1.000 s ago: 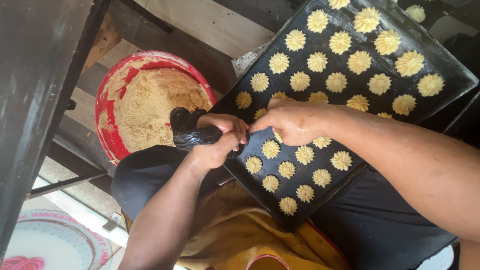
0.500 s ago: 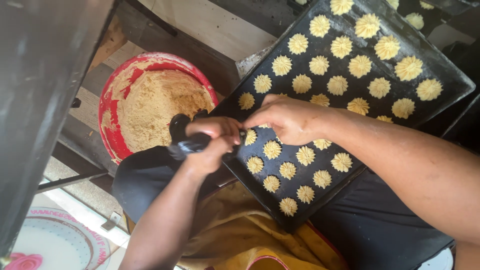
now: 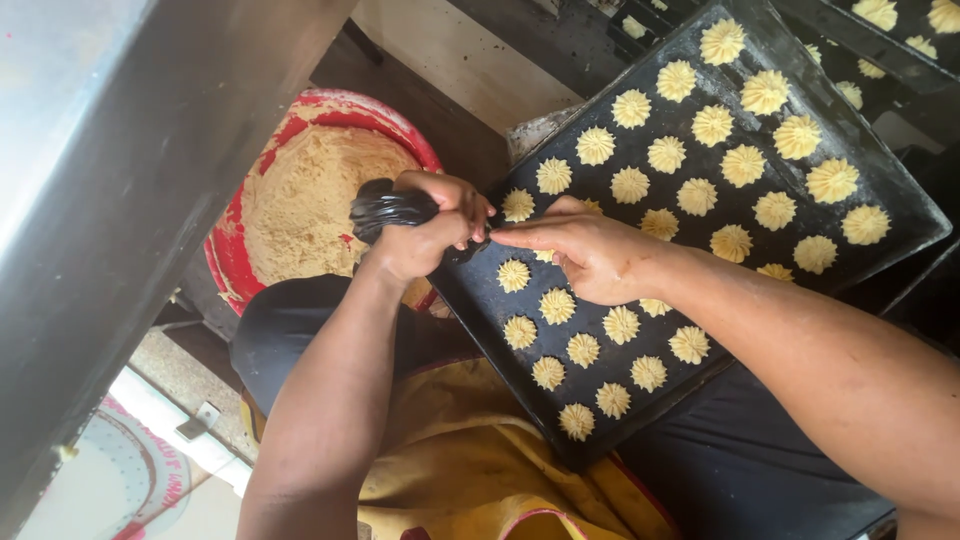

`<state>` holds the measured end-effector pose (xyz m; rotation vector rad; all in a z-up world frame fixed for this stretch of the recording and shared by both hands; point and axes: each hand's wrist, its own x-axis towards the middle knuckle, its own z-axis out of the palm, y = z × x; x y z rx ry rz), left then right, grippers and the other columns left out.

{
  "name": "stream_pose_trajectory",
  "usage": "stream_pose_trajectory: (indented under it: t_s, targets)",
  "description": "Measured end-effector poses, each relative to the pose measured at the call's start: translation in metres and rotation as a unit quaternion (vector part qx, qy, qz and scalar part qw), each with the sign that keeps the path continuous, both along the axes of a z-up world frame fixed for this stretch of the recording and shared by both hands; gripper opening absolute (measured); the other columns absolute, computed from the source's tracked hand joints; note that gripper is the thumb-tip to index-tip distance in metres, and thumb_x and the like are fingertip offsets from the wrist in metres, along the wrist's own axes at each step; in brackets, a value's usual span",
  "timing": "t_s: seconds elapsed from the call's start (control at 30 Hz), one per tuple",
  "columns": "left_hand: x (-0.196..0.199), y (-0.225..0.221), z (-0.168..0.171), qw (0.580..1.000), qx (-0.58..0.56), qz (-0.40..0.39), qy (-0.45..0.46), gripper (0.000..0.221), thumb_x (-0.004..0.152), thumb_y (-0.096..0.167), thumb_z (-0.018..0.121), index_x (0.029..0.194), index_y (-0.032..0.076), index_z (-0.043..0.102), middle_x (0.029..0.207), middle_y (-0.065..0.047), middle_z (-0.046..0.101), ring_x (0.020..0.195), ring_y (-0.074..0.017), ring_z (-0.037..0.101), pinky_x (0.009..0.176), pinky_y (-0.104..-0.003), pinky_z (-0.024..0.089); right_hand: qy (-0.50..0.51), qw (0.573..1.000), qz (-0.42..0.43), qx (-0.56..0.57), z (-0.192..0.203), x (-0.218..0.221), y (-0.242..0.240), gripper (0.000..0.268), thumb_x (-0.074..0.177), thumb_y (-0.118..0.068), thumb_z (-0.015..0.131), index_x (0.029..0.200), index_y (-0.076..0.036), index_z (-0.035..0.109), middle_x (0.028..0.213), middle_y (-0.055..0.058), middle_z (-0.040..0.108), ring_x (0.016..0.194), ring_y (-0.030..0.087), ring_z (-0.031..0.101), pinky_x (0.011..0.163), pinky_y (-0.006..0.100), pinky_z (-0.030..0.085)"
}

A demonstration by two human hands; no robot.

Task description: Piping cookie dough onto baking trays using a piping bag.

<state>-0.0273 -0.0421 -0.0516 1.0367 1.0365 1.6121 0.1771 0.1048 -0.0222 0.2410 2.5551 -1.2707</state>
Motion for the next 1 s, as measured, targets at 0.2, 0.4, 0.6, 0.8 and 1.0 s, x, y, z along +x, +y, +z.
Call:
stream_pose_trajectory:
  t_s: [0.2,0.4,0.6,0.8,1.0]
  targets:
    - [0.005,0.001,0.002,1.000,-0.004,0.001,0.011,0.029,0.080,-0.009,0.051,0.060,0.005,0.035,0.060,-0.008,0.054,0.062,-0.0210,0.061,0.081,-0.040,0.057,0.012,1.000,0.002,-0.003,0.001,-0.001,-0.001,0.077,0.081,0.014,0.051,0.147,-0.027,0.054,0.127,0.009,0.064,0.116,0.027,0.057,0.100,0.037,0.048]
    - [0.027,-0.006,-0.007,0.988,-0.061,0.139,0.027,0.027,0.076,-0.013,0.054,0.060,0.004,0.040,0.065,-0.007,0.056,0.072,-0.0204,0.064,0.063,-0.033,0.052,0.026,1.000,0.006,-0.003,-0.003,-0.003,-0.001,0.078,0.080,0.014,0.052,0.148,-0.025,0.053,0.135,0.009,0.062,0.122,0.028,0.055,0.106,0.037,0.045]
    - [0.039,-0.010,-0.008,0.966,-0.069,0.243,0.061,0.029,0.083,-0.011,0.056,0.064,0.003,0.040,0.066,-0.007,0.054,0.061,-0.0186,0.052,0.059,-0.032,0.045,-0.001,1.000,0.022,0.001,0.001,-0.006,-0.005,0.085,0.078,0.016,0.052,0.153,-0.025,0.042,0.151,0.003,0.053,0.126,0.027,0.048,0.109,0.037,0.041]
    - [0.018,-0.028,0.012,0.983,0.023,0.184,-0.011,0.026,0.080,-0.008,0.053,0.062,0.006,0.040,0.063,-0.007,0.056,0.069,-0.0226,0.065,0.097,-0.045,0.060,-0.040,0.999,0.014,-0.029,0.025,-0.010,-0.011,0.089,0.081,0.016,0.050,0.155,-0.033,0.041,0.150,-0.005,0.054,0.123,0.023,0.049,0.109,0.033,0.044]
    - [0.010,-0.041,0.015,0.998,0.009,0.064,-0.015,0.026,0.076,-0.007,0.053,0.060,0.006,0.037,0.063,-0.007,0.053,0.066,-0.0215,0.061,0.089,-0.045,0.058,0.006,0.999,0.046,-0.006,0.018,-0.007,-0.016,0.092,0.075,0.017,0.053,0.152,-0.032,0.042,0.157,-0.003,0.047,0.121,0.024,0.049,0.108,0.034,0.042]
